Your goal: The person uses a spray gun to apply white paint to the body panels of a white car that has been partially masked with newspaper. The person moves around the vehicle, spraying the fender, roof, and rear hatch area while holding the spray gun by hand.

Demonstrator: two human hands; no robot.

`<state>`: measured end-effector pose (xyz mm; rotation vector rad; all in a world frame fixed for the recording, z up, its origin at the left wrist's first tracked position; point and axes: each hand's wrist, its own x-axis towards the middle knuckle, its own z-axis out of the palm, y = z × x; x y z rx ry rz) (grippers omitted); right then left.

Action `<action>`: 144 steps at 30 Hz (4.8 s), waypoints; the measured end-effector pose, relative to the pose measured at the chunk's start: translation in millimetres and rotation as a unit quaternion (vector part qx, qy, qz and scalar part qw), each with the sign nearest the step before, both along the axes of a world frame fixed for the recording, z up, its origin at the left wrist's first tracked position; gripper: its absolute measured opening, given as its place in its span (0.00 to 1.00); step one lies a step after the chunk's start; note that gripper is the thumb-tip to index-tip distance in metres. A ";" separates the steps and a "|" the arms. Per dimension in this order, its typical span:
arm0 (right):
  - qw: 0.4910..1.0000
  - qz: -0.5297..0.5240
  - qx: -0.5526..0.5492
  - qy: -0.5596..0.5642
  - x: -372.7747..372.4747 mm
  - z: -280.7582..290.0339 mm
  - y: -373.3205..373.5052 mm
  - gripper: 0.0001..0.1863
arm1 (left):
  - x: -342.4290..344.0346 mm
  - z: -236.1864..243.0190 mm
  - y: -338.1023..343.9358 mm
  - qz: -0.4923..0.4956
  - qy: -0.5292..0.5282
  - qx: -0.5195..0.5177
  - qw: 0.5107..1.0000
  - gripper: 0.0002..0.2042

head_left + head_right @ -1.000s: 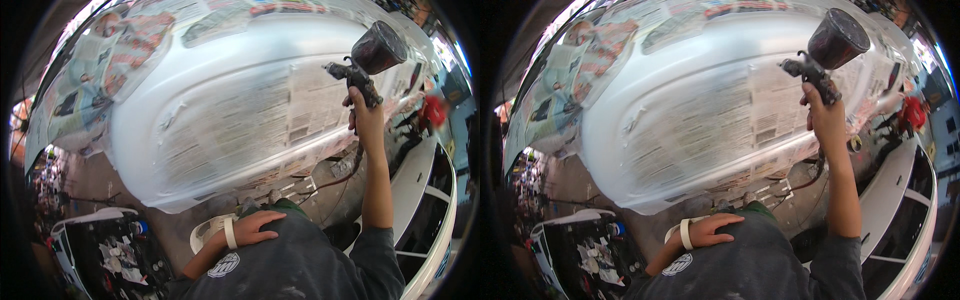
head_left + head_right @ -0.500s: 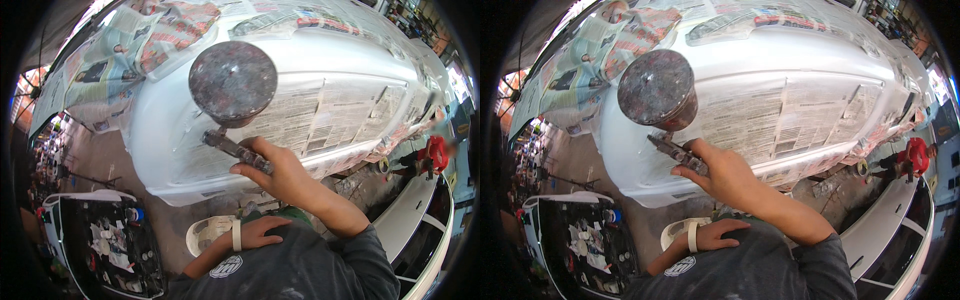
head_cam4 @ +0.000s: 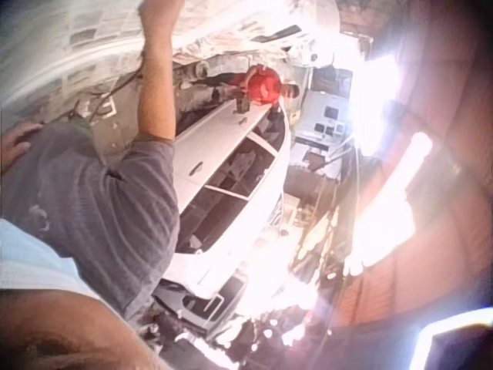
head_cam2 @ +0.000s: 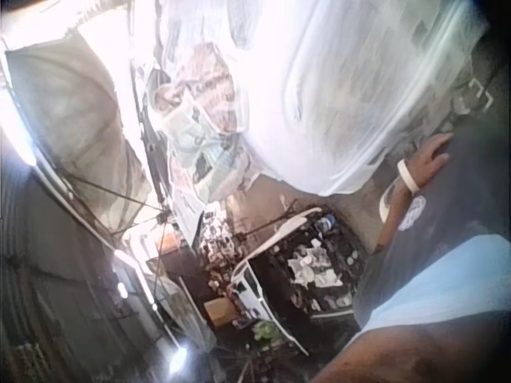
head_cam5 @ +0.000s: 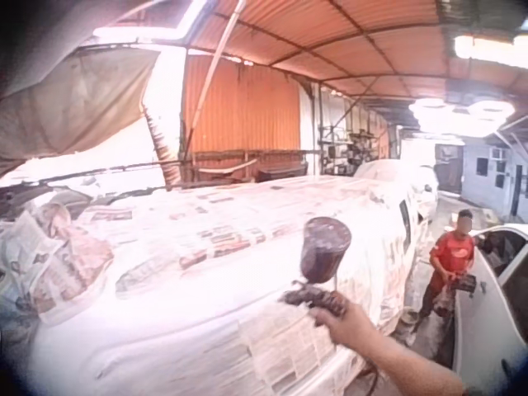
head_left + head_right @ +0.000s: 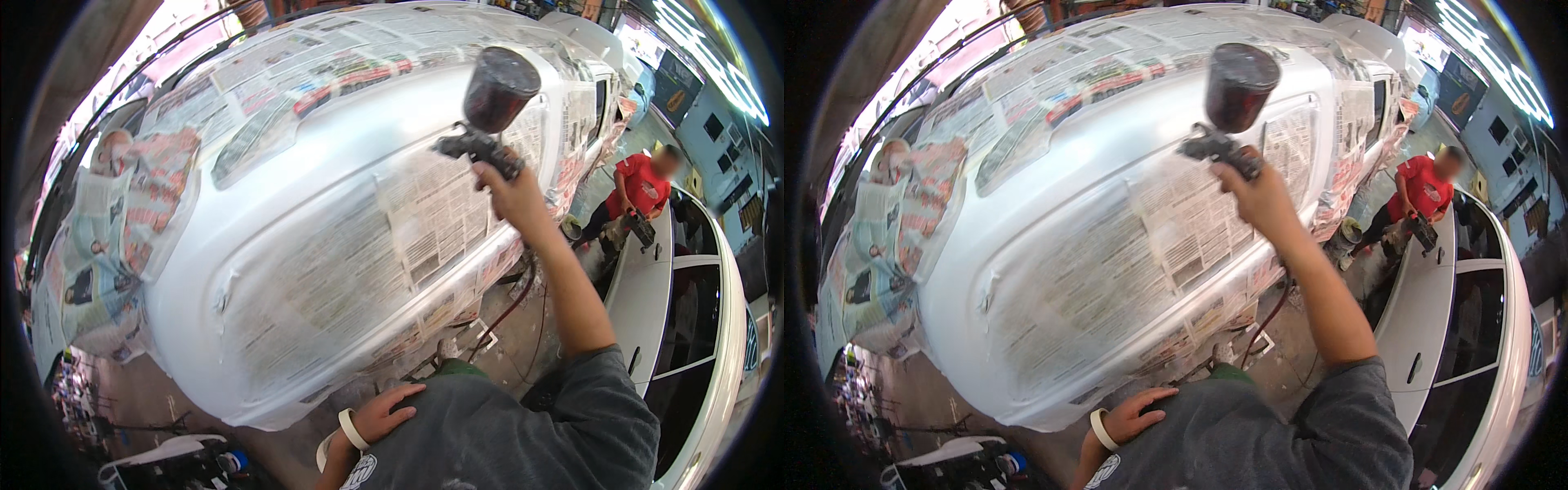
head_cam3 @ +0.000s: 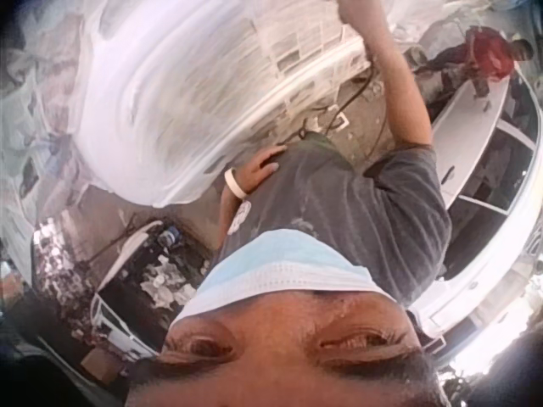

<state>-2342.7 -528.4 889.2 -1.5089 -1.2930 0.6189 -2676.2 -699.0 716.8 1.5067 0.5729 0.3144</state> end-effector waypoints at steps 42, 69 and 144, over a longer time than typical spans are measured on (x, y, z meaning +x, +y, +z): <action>0.981 -0.008 -0.062 -0.182 379.1 137.8 161.1 0.22 | 134.9 -180.9 54.0 0.118 0.183 -0.180 0.959 0.20; 0.995 -0.011 -0.049 -0.092 400.6 84.0 97.5 0.21 | 159.2 -145.7 79.7 0.089 0.248 -0.136 0.955 0.20; 0.902 -0.356 0.054 0.240 485.7 -242.9 53.1 0.17 | 151.0 -166.1 108.1 0.085 0.293 -0.113 0.946 0.20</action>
